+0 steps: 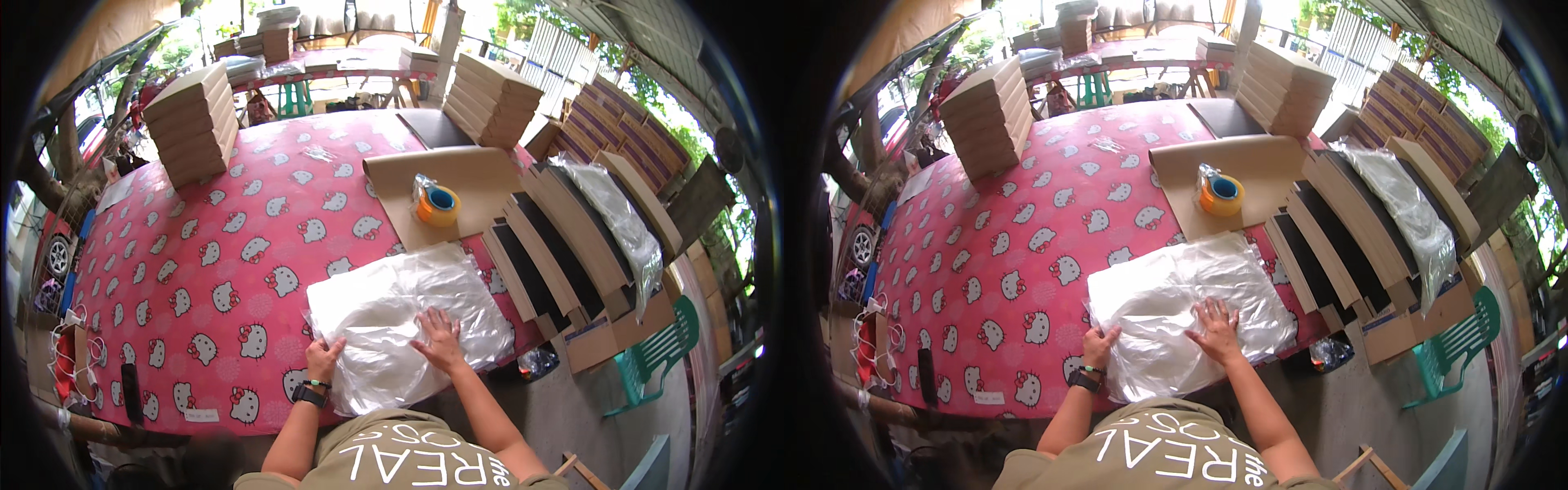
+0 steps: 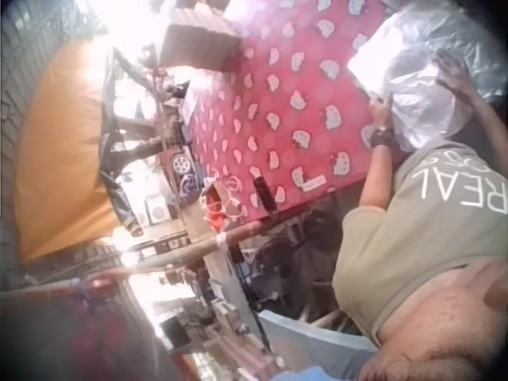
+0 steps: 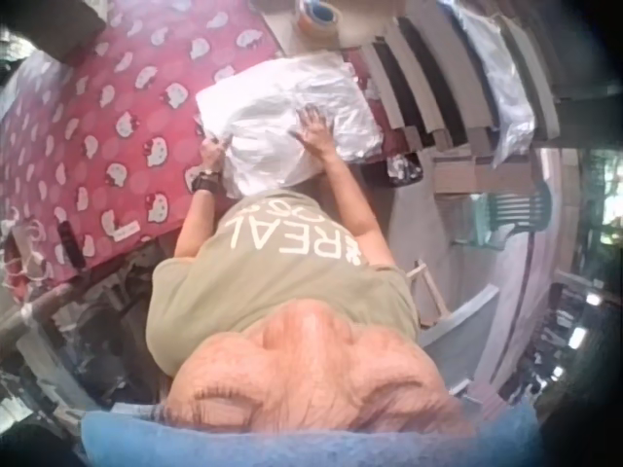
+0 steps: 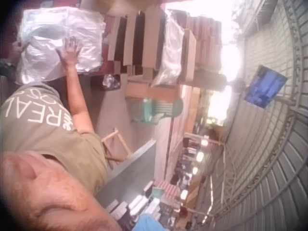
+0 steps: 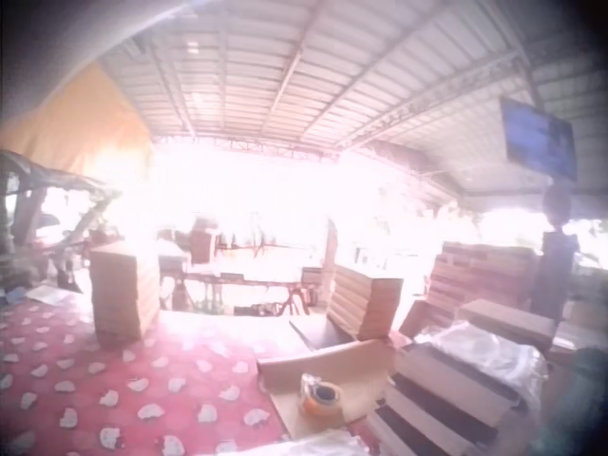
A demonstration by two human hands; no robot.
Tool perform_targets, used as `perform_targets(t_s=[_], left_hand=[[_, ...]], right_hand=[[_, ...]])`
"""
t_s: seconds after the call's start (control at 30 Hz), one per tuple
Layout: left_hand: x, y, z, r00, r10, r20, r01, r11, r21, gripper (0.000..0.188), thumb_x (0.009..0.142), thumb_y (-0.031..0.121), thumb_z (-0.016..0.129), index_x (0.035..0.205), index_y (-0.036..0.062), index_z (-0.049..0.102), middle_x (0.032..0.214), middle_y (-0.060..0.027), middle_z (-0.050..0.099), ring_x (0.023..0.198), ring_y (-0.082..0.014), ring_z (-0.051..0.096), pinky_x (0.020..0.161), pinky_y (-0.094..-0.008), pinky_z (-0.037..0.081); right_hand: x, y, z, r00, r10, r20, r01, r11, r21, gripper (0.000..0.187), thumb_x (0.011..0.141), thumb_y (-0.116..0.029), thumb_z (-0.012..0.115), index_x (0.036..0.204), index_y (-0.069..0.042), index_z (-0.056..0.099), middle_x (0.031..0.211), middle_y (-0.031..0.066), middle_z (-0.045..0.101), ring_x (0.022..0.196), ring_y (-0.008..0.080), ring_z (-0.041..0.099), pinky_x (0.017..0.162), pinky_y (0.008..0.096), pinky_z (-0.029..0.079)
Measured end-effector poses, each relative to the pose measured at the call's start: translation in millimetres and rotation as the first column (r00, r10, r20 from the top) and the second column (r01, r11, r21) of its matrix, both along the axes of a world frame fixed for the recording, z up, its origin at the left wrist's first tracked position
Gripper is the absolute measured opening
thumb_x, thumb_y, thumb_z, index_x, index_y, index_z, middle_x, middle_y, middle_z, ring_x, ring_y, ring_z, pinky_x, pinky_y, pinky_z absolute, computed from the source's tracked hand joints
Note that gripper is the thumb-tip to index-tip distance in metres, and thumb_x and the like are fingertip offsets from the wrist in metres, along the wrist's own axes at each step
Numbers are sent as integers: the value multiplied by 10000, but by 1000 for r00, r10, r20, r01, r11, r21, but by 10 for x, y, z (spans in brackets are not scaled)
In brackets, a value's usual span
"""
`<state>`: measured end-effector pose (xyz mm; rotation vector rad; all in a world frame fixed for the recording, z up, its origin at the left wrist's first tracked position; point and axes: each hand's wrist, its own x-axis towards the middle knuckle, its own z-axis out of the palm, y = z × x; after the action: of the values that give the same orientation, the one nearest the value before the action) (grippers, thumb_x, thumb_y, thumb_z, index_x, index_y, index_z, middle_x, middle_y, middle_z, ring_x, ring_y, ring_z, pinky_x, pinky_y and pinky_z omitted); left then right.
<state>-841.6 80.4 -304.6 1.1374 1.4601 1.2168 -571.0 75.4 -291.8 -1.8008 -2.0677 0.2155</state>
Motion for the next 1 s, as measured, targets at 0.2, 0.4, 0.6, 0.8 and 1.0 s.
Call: perform_targets(t_s=[0.2,0.4,0.6,0.8,1.0], left_hand=[[-5,-21,83,995,-37,-91,31,997,-65,187,691,139,653,737,-39,615,649,-65,618,573,-110,549,551,-253,438],[-152,-45,-85,1000,2,5,-2,998,-55,200,697,137,642,779,-41,609,705,-57,621,619,-105,550,569,-248,436],[124,-161,-25,992,86,-97,-89,996,-27,262,655,139,651,808,-63,586,748,-122,628,649,-174,583,607,-290,452],[348,-600,-128,995,96,26,-97,995,20,385,607,101,660,930,-81,553,829,-158,624,735,-220,602,674,-311,464],[851,-799,252,932,227,282,-253,966,58,361,610,-21,629,960,-41,544,864,-82,605,772,-164,574,714,-271,450]], right_hand=[[789,241,-114,912,-378,-158,407,878,252,472,705,-265,627,1114,-62,508,1186,157,464,1127,318,390,952,436,288],[1076,251,-28,799,-600,-39,594,798,-101,692,617,-322,721,1192,-82,421,1230,155,427,1144,336,376,933,440,326],[1279,406,-4,761,-637,-125,575,751,-325,700,544,-257,758,1141,-49,458,1119,166,517,1061,303,482,884,390,392],[963,660,33,927,-350,-137,314,921,-231,395,577,-145,679,947,-56,577,941,183,594,895,326,572,790,384,449],[977,977,121,926,-317,-206,227,902,-368,449,549,-160,719,941,-29,545,1016,192,566,989,347,527,838,395,421]])
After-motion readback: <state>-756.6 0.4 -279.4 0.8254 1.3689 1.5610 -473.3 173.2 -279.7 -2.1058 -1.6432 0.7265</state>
